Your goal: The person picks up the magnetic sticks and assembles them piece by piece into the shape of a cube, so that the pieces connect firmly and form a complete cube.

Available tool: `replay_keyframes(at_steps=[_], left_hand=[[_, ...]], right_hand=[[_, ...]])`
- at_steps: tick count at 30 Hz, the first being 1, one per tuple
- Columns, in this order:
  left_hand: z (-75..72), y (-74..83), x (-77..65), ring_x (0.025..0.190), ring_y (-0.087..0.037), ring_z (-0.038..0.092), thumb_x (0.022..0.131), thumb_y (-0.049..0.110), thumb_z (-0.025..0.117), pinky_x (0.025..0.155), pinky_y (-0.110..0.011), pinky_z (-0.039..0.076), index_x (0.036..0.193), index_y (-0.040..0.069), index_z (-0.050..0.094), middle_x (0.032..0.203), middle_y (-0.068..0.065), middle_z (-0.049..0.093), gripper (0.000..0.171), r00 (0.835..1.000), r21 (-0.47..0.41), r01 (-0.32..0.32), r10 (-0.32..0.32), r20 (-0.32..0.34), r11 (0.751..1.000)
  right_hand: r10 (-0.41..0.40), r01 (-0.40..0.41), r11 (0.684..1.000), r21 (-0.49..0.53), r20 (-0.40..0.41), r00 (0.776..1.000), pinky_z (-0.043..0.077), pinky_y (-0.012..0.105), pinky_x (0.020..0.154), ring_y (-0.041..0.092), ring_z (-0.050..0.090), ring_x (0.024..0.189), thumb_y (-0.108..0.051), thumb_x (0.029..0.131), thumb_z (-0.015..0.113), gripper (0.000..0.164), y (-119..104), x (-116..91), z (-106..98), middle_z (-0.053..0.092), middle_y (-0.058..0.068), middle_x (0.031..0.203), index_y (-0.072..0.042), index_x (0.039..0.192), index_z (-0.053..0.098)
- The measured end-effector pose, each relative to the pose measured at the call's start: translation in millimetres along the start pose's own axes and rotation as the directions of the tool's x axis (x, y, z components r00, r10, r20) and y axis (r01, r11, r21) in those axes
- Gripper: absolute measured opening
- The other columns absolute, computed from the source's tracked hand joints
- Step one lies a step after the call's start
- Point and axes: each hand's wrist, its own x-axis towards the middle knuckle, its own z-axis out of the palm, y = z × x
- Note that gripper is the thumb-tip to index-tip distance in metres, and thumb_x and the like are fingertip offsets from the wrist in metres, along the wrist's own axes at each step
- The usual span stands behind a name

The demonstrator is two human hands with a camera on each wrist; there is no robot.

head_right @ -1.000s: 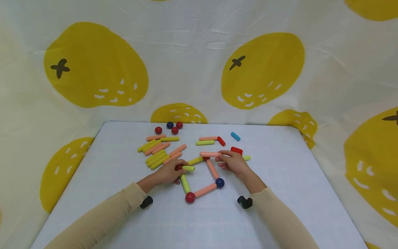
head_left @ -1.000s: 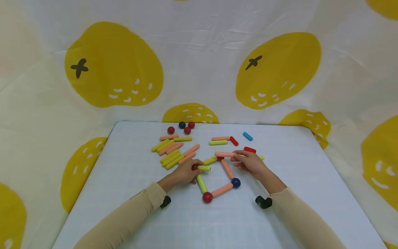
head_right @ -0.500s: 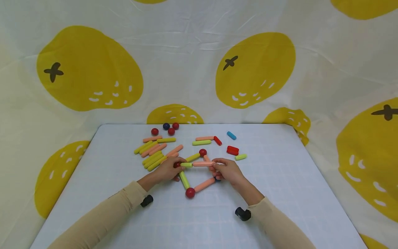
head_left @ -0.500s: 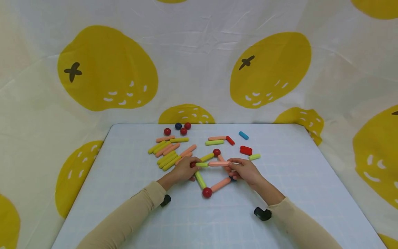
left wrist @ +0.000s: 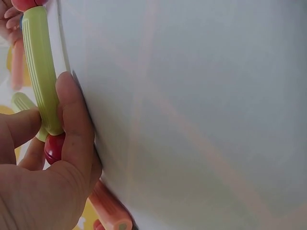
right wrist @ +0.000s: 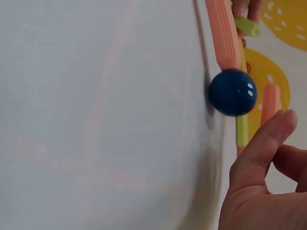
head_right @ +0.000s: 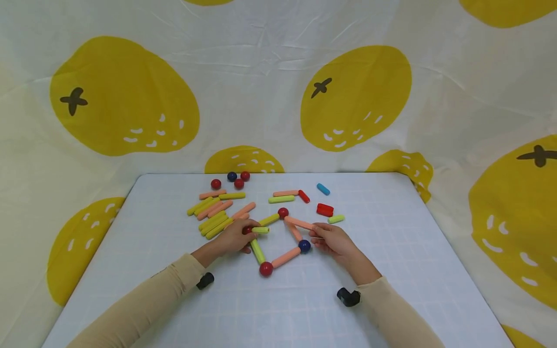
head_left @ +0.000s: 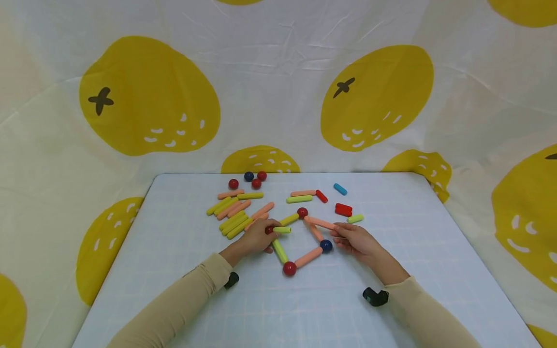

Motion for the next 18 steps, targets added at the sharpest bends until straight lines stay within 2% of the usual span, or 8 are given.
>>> replay_keyframes(at_steps=[3,6,9,11,12,14,16,18], left_hand=[[0.0,-0.6,1.0,0.073,-0.02,0.062,0.1,0.018,0.066,0.058,-0.024,0.057,0.134,0.018,0.064,0.117,-0.008,0.059,0.033,1.0,0.0,0.0,0.0,0.003,1.0],[-0.8,-0.3,1.3,0.072,-0.02,0.062,0.101,0.019,0.066,0.058,-0.024,0.057,0.134,0.018,0.064,0.117,-0.008,0.06,0.033,1.0,0.003,0.003,-0.003,0.005,1.0],[-1.3,0.5,1.1,0.072,-0.02,0.062,0.101,0.019,0.066,0.059,-0.024,0.057,0.134,0.019,0.064,0.118,-0.007,0.06,0.033,1.0,0.006,0.01,-0.01,0.005,1.0],[-1.4,0.9,0.5,0.073,-0.019,0.062,0.101,0.019,0.066,0.059,-0.024,0.057,0.134,0.018,0.064,0.118,-0.007,0.06,0.033,1.0,0.012,0.004,-0.004,0.007,1.0],[-1.5,1.2,0.2,0.073,-0.019,0.062,0.101,0.019,0.066,0.059,-0.024,0.057,0.134,0.018,0.065,0.118,-0.007,0.059,0.033,1.0,0.014,0.004,-0.004,0.007,1.0],[-1.5,1.7,-0.3,0.072,-0.02,0.062,0.1,0.019,0.066,0.058,-0.023,0.056,0.133,0.019,0.065,0.118,-0.007,0.059,0.033,1.0,0.015,0.004,-0.004,0.006,1.0],[-1.1,1.9,-0.2,0.071,-0.02,0.062,0.1,0.019,0.067,0.058,-0.023,0.056,0.133,0.019,0.065,0.118,-0.007,0.059,0.033,1.0,0.012,0.004,-0.004,0.007,1.0],[-0.3,1.9,0.5,0.071,-0.02,0.062,0.1,0.019,0.066,0.058,-0.023,0.056,0.132,0.02,0.065,0.119,-0.007,0.058,0.032,1.0,0.008,0.012,-0.012,0.008,1.0]], right_hand=[[0.04,-0.039,0.999,0.029,-0.037,0.999,0.056,0.017,0.073,0.007,0.064,0.078,-0.026,0.108,0.052,0.05,5,2,-14,0.07,-0.002,0.098,-0.002,0.151,0.041],[0.064,-0.066,0.998,-0.019,-0.093,0.994,0.057,0.019,0.072,0.008,0.065,0.076,-0.027,0.108,0.052,0.048,10,1,-22,0.069,-0.001,0.096,-0.001,0.147,0.044],[0.041,-0.076,0.965,-0.252,-0.144,0.989,0.055,0.021,0.066,0.011,0.061,0.071,-0.031,0.107,0.052,0.044,11,-1,-24,0.067,0.003,0.093,-0.001,0.139,0.049],[-0.038,-0.057,0.868,-0.493,-0.181,0.983,0.05,0.024,0.062,0.015,0.058,0.072,-0.035,0.105,0.054,0.042,8,-4,-23,0.066,0.006,0.093,-0.003,0.132,0.055],[-0.091,-0.043,0.794,-0.606,-0.189,0.978,0.048,0.025,0.061,0.017,0.057,0.073,-0.037,0.104,0.055,0.043,5,-5,-21,0.066,0.007,0.092,-0.003,0.13,0.057],[-0.214,-0.01,0.614,-0.789,-0.179,0.96,0.045,0.028,0.06,0.02,0.058,0.074,-0.039,0.101,0.059,0.042,-2,-6,-16,0.067,0.009,0.09,-0.004,0.124,0.061],[-0.311,0.028,0.457,-0.889,-0.13,0.941,0.046,0.029,0.06,0.021,0.058,0.075,-0.041,0.099,0.063,0.044,-11,-5,-9,0.067,0.009,0.086,-0.005,0.122,0.064],[-0.352,0.077,0.348,-0.934,-0.054,0.935,0.048,0.03,0.06,0.022,0.06,0.071,-0.043,0.097,0.066,0.046,-21,0,-2,0.067,0.009,0.079,-0.005,0.122,0.065]])
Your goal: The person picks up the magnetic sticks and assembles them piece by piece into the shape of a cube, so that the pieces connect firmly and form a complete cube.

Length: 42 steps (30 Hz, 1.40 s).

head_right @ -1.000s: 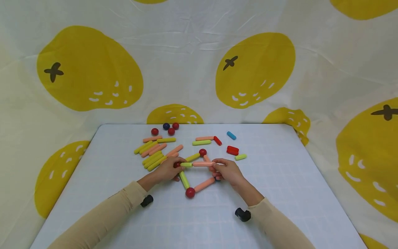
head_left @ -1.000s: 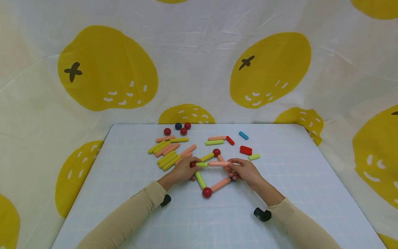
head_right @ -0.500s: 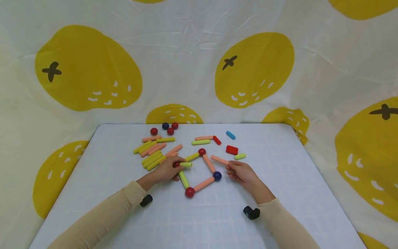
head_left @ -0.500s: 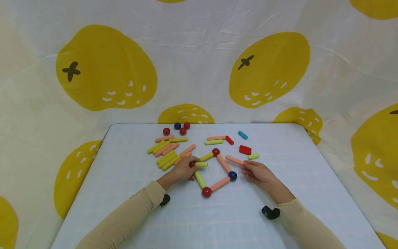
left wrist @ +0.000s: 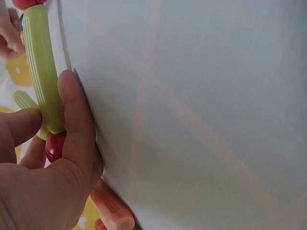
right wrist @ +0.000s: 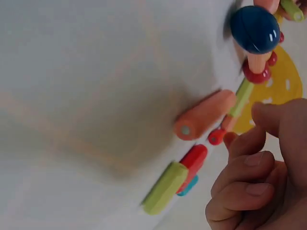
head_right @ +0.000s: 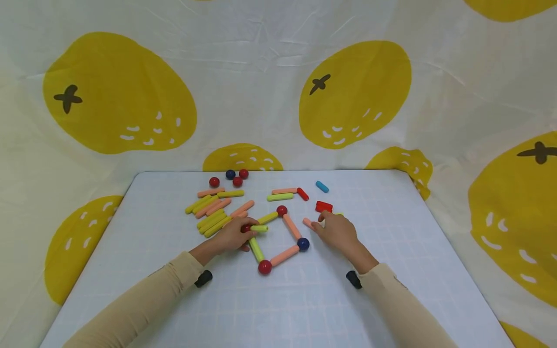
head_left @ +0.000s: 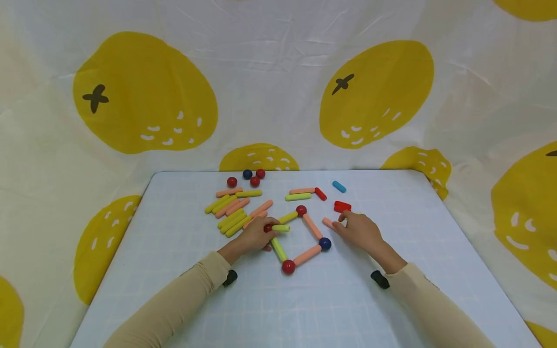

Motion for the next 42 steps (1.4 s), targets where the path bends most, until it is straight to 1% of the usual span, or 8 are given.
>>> replay_keyframes(at_steps=[4,9,14,20,25,27,31,42], left_hand=[[-0.3,-1.9,0.1,0.07,-0.02,0.062,0.101,0.019,0.066,0.058,-0.023,0.056,0.132,0.02,0.065,0.121,-0.008,0.057,0.032,1.0,0.003,-0.001,0.001,0.0,1.0],[0.1,-2.1,-1.3,0.068,-0.02,0.062,0.1,0.019,0.067,0.058,-0.023,0.056,0.132,0.02,0.066,0.124,-0.008,0.057,0.032,1.0,0.023,-0.017,0.017,-0.001,1.0],[-1.2,-1.2,-1.6,0.069,-0.02,0.063,0.1,0.02,0.067,0.059,-0.024,0.057,0.133,0.021,0.065,0.122,-0.008,0.057,0.033,1.0,0.03,-0.003,0.003,-0.011,1.0],[-1.4,-2.6,2.0,0.074,-0.02,0.063,0.1,0.02,0.066,0.06,-0.024,0.057,0.134,0.02,0.065,0.12,-0.006,0.059,0.033,1.0,0.012,0.001,-0.002,0.003,1.0],[-1.0,-2.9,1.9,0.072,-0.02,0.063,0.101,0.019,0.066,0.059,-0.023,0.057,0.133,0.02,0.065,0.121,-0.007,0.057,0.032,1.0,0.014,-0.018,0.018,0.011,1.0],[-0.6,-1.6,0.7,0.071,-0.02,0.063,0.101,0.019,0.066,0.058,-0.023,0.056,0.133,0.019,0.065,0.121,-0.008,0.057,0.032,1.0,0.021,-0.025,0.025,0.006,0.999],[-0.8,-1.5,-1.7,0.07,-0.02,0.062,0.101,0.019,0.066,0.058,-0.022,0.056,0.133,0.019,0.065,0.119,-0.008,0.056,0.032,1.0,0.02,-0.029,0.029,0.007,0.999],[-2.3,-0.3,0.1,0.071,-0.019,0.063,0.101,0.019,0.066,0.059,-0.023,0.056,0.133,0.019,0.064,0.12,-0.007,0.058,0.032,1.0,0.038,-0.015,0.014,0.018,0.999]], right_hand=[[-0.121,0.127,0.979,-0.158,0.047,0.992,0.052,0.033,0.064,0.019,0.058,0.07,-0.045,0.095,0.069,0.048,-21,19,-4,0.066,0.004,0.077,-0.006,0.121,0.065],[-0.118,0.154,0.965,-0.214,0.171,0.978,0.05,0.035,0.069,0.019,0.059,0.075,-0.039,0.096,0.068,0.035,-34,37,-5,0.065,0.004,0.083,-0.008,0.112,0.066],[-0.052,0.085,0.989,-0.122,0.256,0.965,0.044,0.03,0.063,0.019,0.056,0.066,-0.03,0.096,0.06,0.023,-28,47,-8,0.058,0.003,0.073,-0.008,0.09,0.065],[0.034,-0.082,0.987,0.139,0.319,0.947,0.035,0.024,0.052,0.013,0.043,0.049,-0.03,0.096,0.049,0.038,2,46,-6,0.044,-0.002,0.055,-0.015,0.062,0.054],[0.092,-0.248,0.886,0.392,0.375,0.922,0.039,0.02,0.053,0.012,0.049,0.051,-0.03,0.102,0.044,0.039,23,35,-3,0.051,-0.002,0.058,-0.011,0.073,0.062],[0.105,-0.289,0.845,0.45,0.39,0.915,0.041,0.018,0.054,0.011,0.052,0.052,-0.029,0.103,0.044,0.035,30,30,-3,0.054,-0.002,0.061,-0.008,0.082,0.063],[0.092,-0.321,0.8,0.507,0.425,0.901,0.046,0.017,0.055,0.009,0.055,0.054,-0.026,0.102,0.046,0.029,41,23,-2,0.058,-0.001,0.065,-0.005,0.093,0.063],[-0.066,-0.232,0.816,0.529,0.485,0.872,0.054,0.024,0.063,0.014,0.062,0.064,-0.028,0.103,0.052,0.028,68,3,-8,0.069,0.007,0.087,-0.002,0.114,0.059]])
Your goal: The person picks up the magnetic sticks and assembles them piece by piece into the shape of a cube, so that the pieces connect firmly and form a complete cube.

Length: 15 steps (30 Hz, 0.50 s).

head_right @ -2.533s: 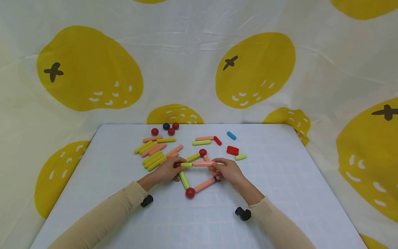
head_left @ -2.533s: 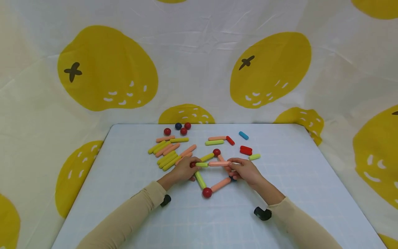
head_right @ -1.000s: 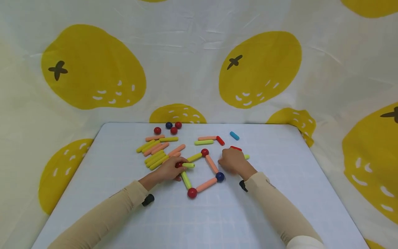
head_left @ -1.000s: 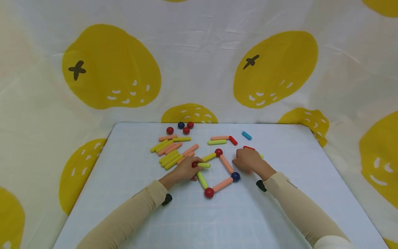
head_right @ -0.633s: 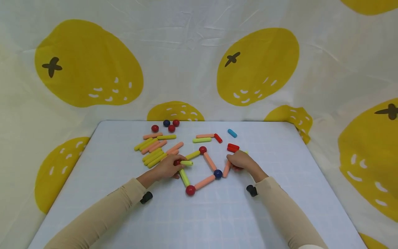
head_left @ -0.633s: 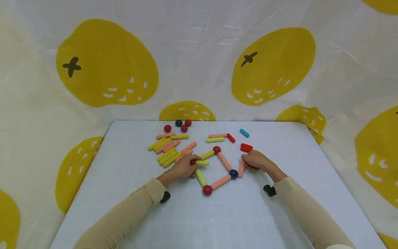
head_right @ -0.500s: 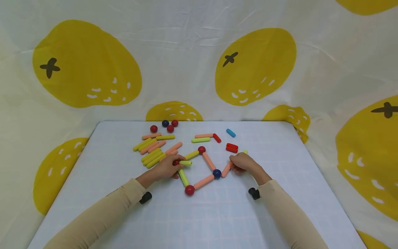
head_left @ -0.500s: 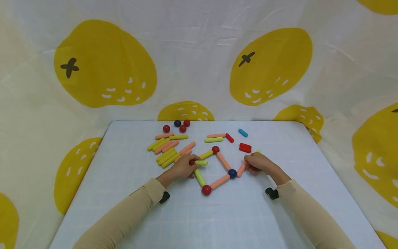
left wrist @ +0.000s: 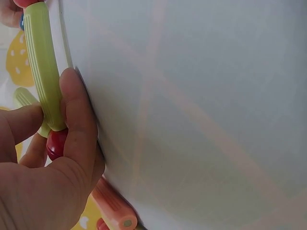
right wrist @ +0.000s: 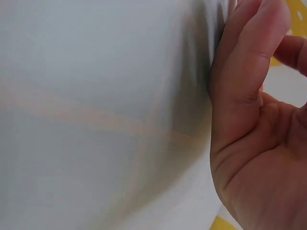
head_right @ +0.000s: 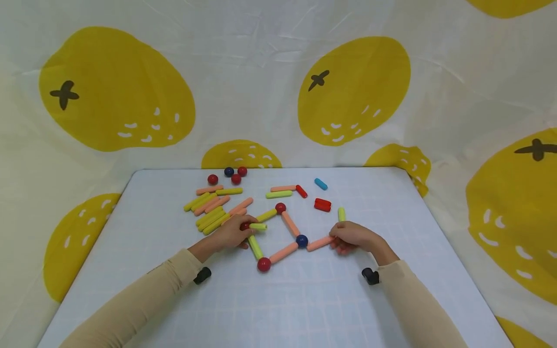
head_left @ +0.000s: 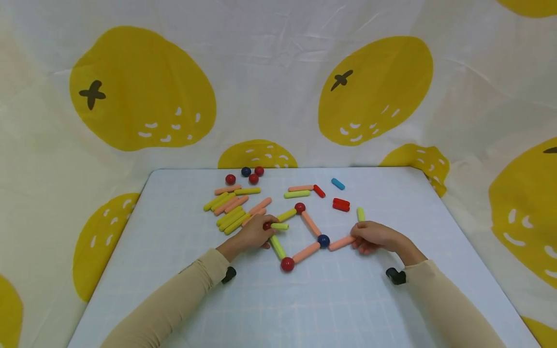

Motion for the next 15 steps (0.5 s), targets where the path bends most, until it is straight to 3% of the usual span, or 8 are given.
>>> replay_keyframes(at_steps=[7,15], left_hand=[[-2.2,2.2,-1.5,0.071,-0.02,0.063,0.101,0.017,0.065,0.06,-0.024,0.057,0.134,0.019,0.064,0.121,-0.007,0.059,0.033,1.0,-0.016,0.0,0.0,0.009,1.0],[-0.7,0.3,-0.5,0.07,-0.019,0.063,0.101,0.017,0.066,0.059,-0.023,0.057,0.134,0.018,0.064,0.119,-0.007,0.059,0.034,1.0,-0.004,-0.001,0.001,0.011,1.0]], right_hand=[[-0.045,0.045,0.997,0.06,0.001,0.999,0.056,0.024,0.066,0.014,0.064,0.066,-0.032,0.102,0.063,0.035,9,-3,6,0.072,0.006,0.093,-0.007,0.125,0.058],[-0.04,0.047,0.984,0.173,-0.042,0.998,0.059,0.023,0.077,0.012,0.07,0.082,-0.027,0.103,0.062,0.047,15,-8,3,0.075,0.005,0.098,-0.001,0.141,0.051]])
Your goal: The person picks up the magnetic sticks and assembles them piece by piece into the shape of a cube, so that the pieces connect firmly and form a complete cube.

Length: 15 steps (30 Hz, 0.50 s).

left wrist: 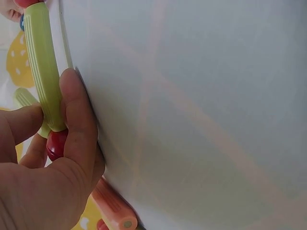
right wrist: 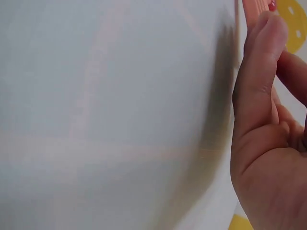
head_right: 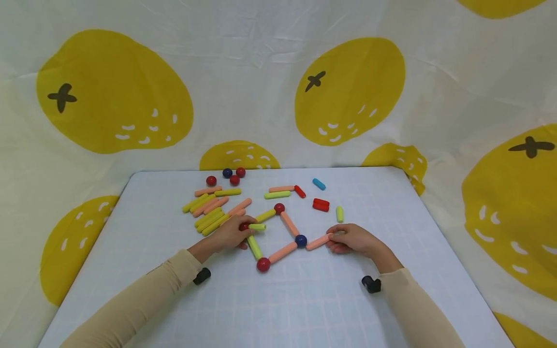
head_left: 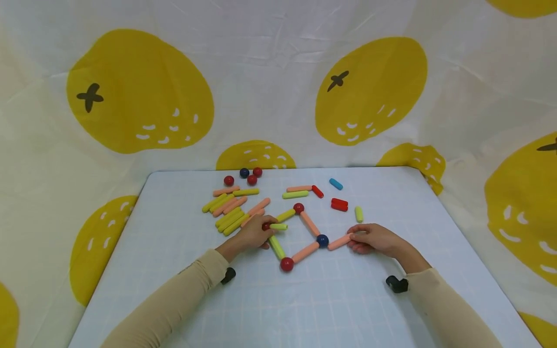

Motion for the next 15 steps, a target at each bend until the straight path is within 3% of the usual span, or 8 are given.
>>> replay_keyframes(at_steps=[7,15], left_hand=[[0.6,0.9,-0.3,0.075,-0.019,0.063,0.101,0.017,0.065,0.059,-0.024,0.057,0.133,0.018,0.064,0.117,-0.008,0.06,0.033,1.0,-0.025,0.012,-0.012,-0.009,1.0],[2.9,0.3,1.3,0.069,-0.019,0.063,0.101,0.017,0.065,0.057,-0.023,0.057,0.133,0.018,0.065,0.117,-0.009,0.06,0.032,0.999,-0.03,0.007,-0.008,-0.031,1.0]], right_hand=[[0.028,-0.02,0.998,0.067,-0.125,0.992,0.057,0.019,0.076,0.012,0.067,0.081,-0.032,0.101,0.065,0.055,-12,-3,-3,0.072,0.002,0.095,-0.004,0.146,0.05],[0.032,-0.041,0.998,-0.041,-0.195,0.98,0.057,0.021,0.074,0.013,0.068,0.079,-0.034,0.101,0.064,0.049,-18,2,1,0.072,0.003,0.093,-0.006,0.141,0.054]])
